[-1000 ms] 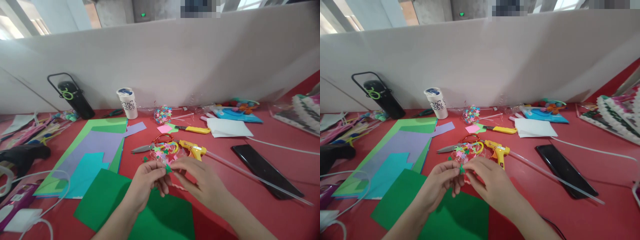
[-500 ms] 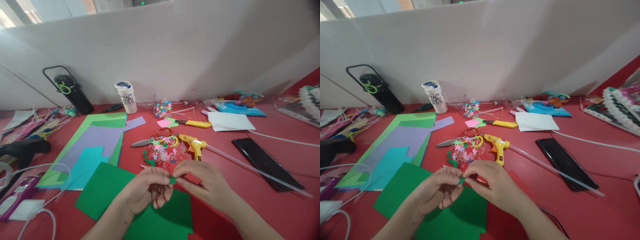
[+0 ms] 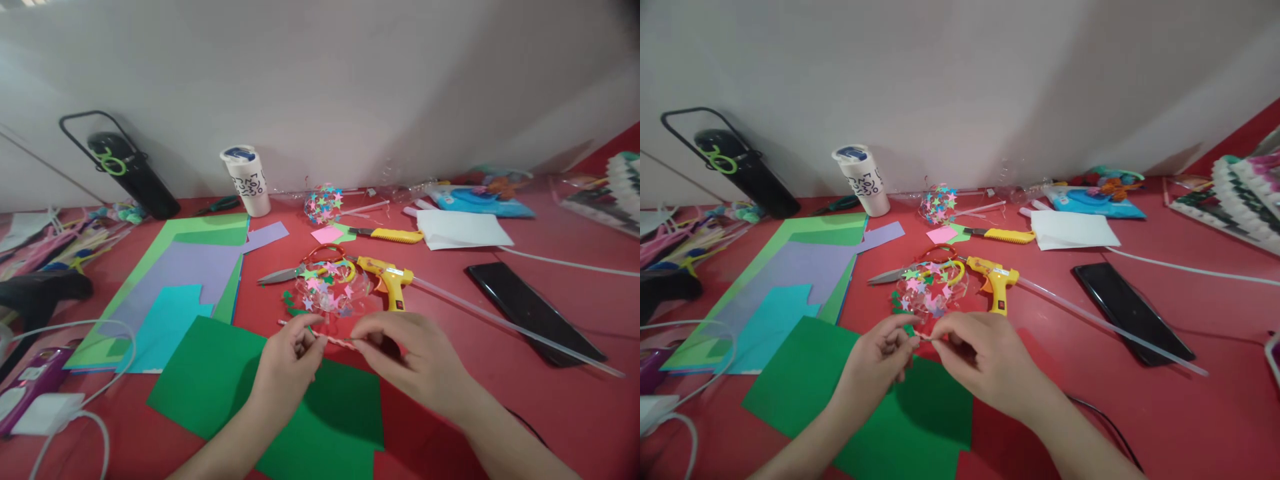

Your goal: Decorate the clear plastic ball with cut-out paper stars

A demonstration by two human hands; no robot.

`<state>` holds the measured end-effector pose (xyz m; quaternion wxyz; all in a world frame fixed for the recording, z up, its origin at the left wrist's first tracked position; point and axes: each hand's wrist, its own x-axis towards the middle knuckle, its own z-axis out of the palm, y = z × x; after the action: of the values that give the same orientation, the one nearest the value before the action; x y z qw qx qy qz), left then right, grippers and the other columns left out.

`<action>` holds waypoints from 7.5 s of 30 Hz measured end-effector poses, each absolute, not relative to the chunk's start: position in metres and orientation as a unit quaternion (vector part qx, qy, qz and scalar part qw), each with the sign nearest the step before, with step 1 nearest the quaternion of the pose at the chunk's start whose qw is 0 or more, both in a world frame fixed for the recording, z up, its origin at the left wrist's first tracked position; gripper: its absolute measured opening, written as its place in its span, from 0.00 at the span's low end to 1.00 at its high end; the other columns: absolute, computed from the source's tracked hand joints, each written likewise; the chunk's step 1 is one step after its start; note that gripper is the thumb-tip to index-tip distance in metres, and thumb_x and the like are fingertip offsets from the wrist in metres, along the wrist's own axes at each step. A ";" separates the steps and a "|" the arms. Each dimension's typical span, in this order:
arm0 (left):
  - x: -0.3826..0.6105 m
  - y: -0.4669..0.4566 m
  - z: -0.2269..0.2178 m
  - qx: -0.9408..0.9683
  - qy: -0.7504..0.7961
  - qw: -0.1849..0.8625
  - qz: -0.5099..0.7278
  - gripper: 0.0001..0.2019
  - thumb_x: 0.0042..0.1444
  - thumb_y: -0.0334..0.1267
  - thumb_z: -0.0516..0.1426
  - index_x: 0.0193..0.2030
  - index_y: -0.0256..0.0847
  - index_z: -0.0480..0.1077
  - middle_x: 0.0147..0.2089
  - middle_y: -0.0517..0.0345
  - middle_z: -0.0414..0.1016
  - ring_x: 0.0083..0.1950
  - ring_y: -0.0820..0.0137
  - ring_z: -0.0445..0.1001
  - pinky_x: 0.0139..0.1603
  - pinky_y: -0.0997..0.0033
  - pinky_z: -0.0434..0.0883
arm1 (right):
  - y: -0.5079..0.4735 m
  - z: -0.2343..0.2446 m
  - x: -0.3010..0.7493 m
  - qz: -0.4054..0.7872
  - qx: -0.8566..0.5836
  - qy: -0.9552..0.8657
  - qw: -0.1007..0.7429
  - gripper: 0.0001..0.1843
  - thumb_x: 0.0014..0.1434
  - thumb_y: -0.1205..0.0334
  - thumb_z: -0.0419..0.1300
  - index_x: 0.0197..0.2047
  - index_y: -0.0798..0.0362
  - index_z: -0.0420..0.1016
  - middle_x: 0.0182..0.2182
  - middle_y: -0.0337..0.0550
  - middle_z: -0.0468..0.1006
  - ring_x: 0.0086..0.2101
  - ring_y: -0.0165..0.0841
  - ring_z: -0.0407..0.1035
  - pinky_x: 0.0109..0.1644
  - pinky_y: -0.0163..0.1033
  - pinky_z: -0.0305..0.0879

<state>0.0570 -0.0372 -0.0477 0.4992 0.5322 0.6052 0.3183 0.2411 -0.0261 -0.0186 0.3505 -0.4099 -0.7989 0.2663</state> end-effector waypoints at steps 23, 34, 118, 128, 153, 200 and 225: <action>0.056 -0.020 -0.059 0.606 0.571 0.429 0.350 0.09 0.52 0.33 0.52 0.36 0.41 0.73 0.24 0.63 0.71 0.23 0.74 0.67 0.26 0.76 0.64 | -0.020 -0.052 0.222 0.049 -0.394 -0.844 0.362 0.09 0.63 0.69 0.52 0.35 0.55 0.73 0.23 0.42 0.80 0.20 0.30 0.71 0.25 0.33 0.61; 0.051 -0.022 -0.062 0.683 0.548 0.332 0.351 0.11 0.52 0.27 0.53 0.38 0.41 0.75 0.32 0.58 0.80 0.29 0.72 0.74 0.33 0.77 0.69 | -0.018 -0.056 0.223 0.106 -0.396 -0.832 0.374 0.05 0.62 0.71 0.55 0.41 0.55 0.70 0.25 0.42 0.80 0.23 0.30 0.73 0.28 0.33 0.66; 0.058 -0.018 -0.062 0.609 0.552 0.423 0.382 0.08 0.55 0.33 0.53 0.34 0.40 0.74 0.23 0.64 0.70 0.18 0.78 0.66 0.20 0.79 0.64 | -0.009 -0.035 0.203 0.365 -0.568 -0.697 0.240 0.07 0.58 0.64 0.48 0.31 0.50 0.66 0.11 0.26 0.56 0.11 0.26 0.58 0.16 0.29 0.49; 0.059 -0.016 -0.060 0.606 0.552 0.421 0.390 0.08 0.55 0.34 0.53 0.33 0.40 0.73 0.23 0.64 0.69 0.18 0.78 0.65 0.20 0.79 0.64 | -0.010 -0.039 0.206 0.300 -0.570 -0.718 0.266 0.08 0.59 0.62 0.52 0.33 0.51 0.72 0.13 0.27 0.56 0.14 0.26 0.55 0.19 0.30 0.48; 0.055 -0.019 -0.058 0.533 0.583 0.470 0.394 0.10 0.57 0.42 0.53 0.36 0.39 0.73 0.21 0.63 0.70 0.17 0.77 0.64 0.17 0.79 0.62 | -0.013 -0.034 0.219 0.161 -0.516 -0.771 0.336 0.14 0.64 0.64 0.49 0.43 0.56 0.76 0.15 0.34 0.71 0.14 0.26 0.61 0.22 0.32 0.54; 0.018 0.010 -0.064 0.465 0.609 0.388 0.513 0.08 0.53 0.43 0.55 0.35 0.42 0.62 0.17 0.73 0.62 0.14 0.78 0.59 0.14 0.81 0.55 | -0.007 -0.021 0.250 0.177 -0.617 -0.672 0.368 0.23 0.61 0.49 0.50 0.18 0.50 0.60 0.10 0.32 0.61 0.14 0.28 0.59 0.19 0.33 0.51; 0.021 -0.018 -0.057 0.833 0.515 0.152 0.131 0.11 0.61 0.31 0.48 0.35 0.39 0.71 0.37 0.53 0.71 0.42 0.66 0.71 0.48 0.65 0.68 | -0.032 -0.055 0.213 -0.002 -0.490 -0.872 0.002 0.08 0.55 0.75 0.56 0.33 0.56 0.73 0.27 0.44 0.78 0.26 0.37 0.75 0.22 0.38 0.45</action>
<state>0.0208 -0.0177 -0.0572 0.1515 0.8332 0.5154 0.1308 0.2134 -0.0318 -0.0547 0.0024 -0.4898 -0.8718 -0.0020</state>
